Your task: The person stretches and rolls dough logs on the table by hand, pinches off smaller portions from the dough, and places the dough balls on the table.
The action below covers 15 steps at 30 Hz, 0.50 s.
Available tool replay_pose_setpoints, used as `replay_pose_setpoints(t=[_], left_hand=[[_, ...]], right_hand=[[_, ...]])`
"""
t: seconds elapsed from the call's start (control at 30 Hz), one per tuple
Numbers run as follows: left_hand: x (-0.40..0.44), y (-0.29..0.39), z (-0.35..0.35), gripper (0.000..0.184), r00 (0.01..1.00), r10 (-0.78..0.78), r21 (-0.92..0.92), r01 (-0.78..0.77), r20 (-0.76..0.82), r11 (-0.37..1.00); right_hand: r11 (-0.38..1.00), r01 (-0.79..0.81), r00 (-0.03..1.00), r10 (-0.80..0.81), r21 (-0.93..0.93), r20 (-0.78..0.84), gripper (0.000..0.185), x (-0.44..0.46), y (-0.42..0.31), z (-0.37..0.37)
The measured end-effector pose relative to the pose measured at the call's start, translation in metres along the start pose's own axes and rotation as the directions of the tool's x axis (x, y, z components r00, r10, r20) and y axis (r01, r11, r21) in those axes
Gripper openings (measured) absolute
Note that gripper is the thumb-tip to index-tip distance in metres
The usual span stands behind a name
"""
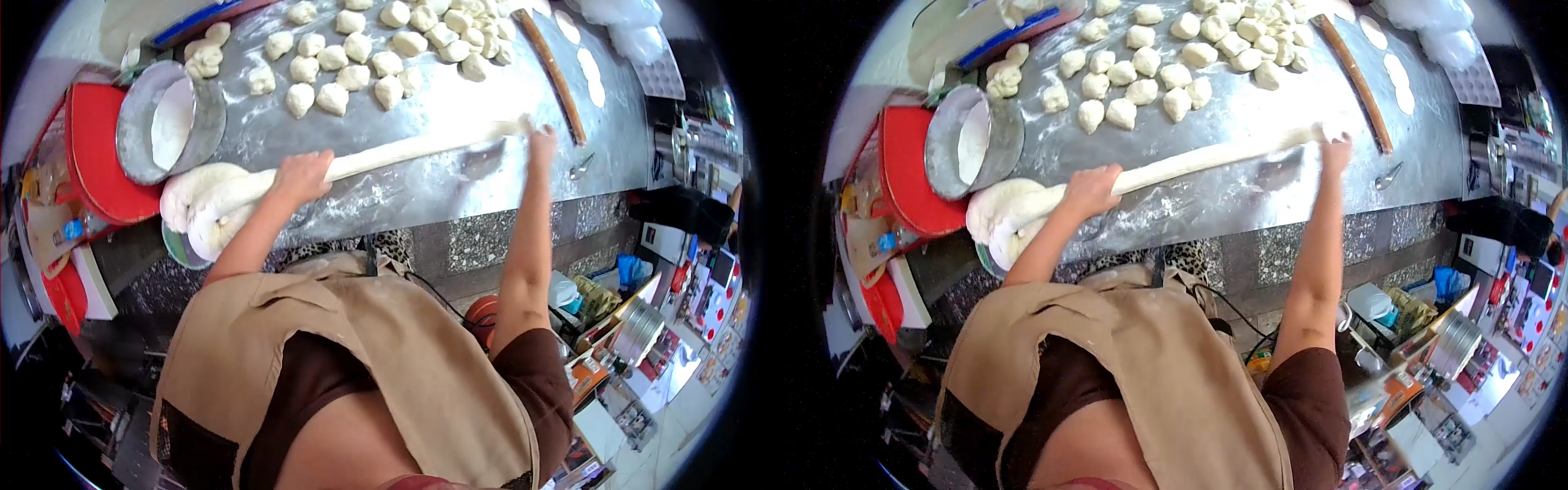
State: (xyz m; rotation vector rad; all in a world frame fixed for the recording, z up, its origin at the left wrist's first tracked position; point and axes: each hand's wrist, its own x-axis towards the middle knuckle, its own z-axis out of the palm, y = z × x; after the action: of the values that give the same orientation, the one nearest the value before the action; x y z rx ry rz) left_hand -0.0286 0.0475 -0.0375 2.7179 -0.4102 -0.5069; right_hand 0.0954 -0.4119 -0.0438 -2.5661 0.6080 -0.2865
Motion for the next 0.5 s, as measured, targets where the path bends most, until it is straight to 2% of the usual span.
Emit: replay_pose_setpoints(t=[0.03,0.07,0.1,0.13,0.17,0.2,0.23,0.27,0.33,0.37,0.43,0.47,0.5], left_hand=[[0.007,-0.001,-0.005,0.032,1.0,0.018,0.011,-0.018,-0.007,1.0],[0.012,-0.002,-0.011,0.035,0.995,-0.06,-0.044,0.063,0.074,0.997],[0.013,-0.002,-0.014,0.037,0.976,-0.133,-0.094,0.15,0.172,0.984],[0.014,-0.003,-0.016,0.037,0.976,-0.12,-0.092,0.139,0.183,0.986],[0.013,-0.004,-0.019,0.038,0.965,-0.109,-0.232,0.166,0.238,0.958],[0.014,-0.003,-0.025,0.039,0.953,-0.088,-0.363,0.194,0.29,0.911],[0.008,0.006,-0.039,0.037,0.958,-0.043,-0.522,0.193,0.285,0.831],[0.003,0.011,-0.046,0.037,0.959,-0.029,-0.52,0.177,0.281,0.835],[-0.011,0.011,-0.053,0.034,0.823,0.092,-0.672,0.386,0.56,0.632],[-0.02,0.007,-0.052,0.034,0.822,0.094,-0.671,0.386,0.562,0.632],[-0.04,-0.014,-0.055,0.034,0.748,0.063,-0.575,0.45,0.66,0.683],[-0.053,-0.027,-0.058,0.034,0.734,0.041,-0.577,0.496,0.678,0.649],[-0.064,-0.041,-0.062,0.035,0.723,0.019,-0.58,0.537,0.69,0.612]], right_hand=[[0.962,0.14,0.98,-0.169,-0.236,-0.109,0.06,-0.034,-0.016,0.021],[0.994,0.081,0.996,-0.078,-0.071,0.045,0.052,-0.07,-0.032,0.031],[0.895,-0.311,0.886,0.153,0.319,0.437,0.054,-0.112,-0.063,0.028],[0.763,-0.537,0.53,-0.027,0.36,0.848,0.056,-0.142,-0.07,0.034],[0.598,-0.77,0.335,0.081,0.223,0.939,0.057,-0.179,-0.128,0.019],[0.178,-0.975,0.139,0.018,0.134,0.99,0.058,-0.212,-0.141,0.043],[-0.043,-0.989,0.144,0.016,0.145,0.989,0.056,-0.228,-0.163,0.062],[-0.258,-0.955,0.151,0.011,0.149,0.988,0.054,-0.234,-0.177,0.076],[-0.285,-0.862,0.468,-0.132,0.419,0.874,0.038,-0.21,-0.164,0.119],[-0.574,-0.733,0.451,-0.01,0.364,0.892,0.019,-0.188,-0.164,0.121],[-0.654,-0.643,0.527,0.0,0.398,0.85,0.008,-0.145,-0.143,0.105],[-0.671,-0.604,0.591,-0.013,0.431,0.807,0.004,-0.135,-0.133,0.095],[-0.671,-0.593,0.606,-0.008,0.445,0.795,0.003,-0.124,-0.119,0.089]])
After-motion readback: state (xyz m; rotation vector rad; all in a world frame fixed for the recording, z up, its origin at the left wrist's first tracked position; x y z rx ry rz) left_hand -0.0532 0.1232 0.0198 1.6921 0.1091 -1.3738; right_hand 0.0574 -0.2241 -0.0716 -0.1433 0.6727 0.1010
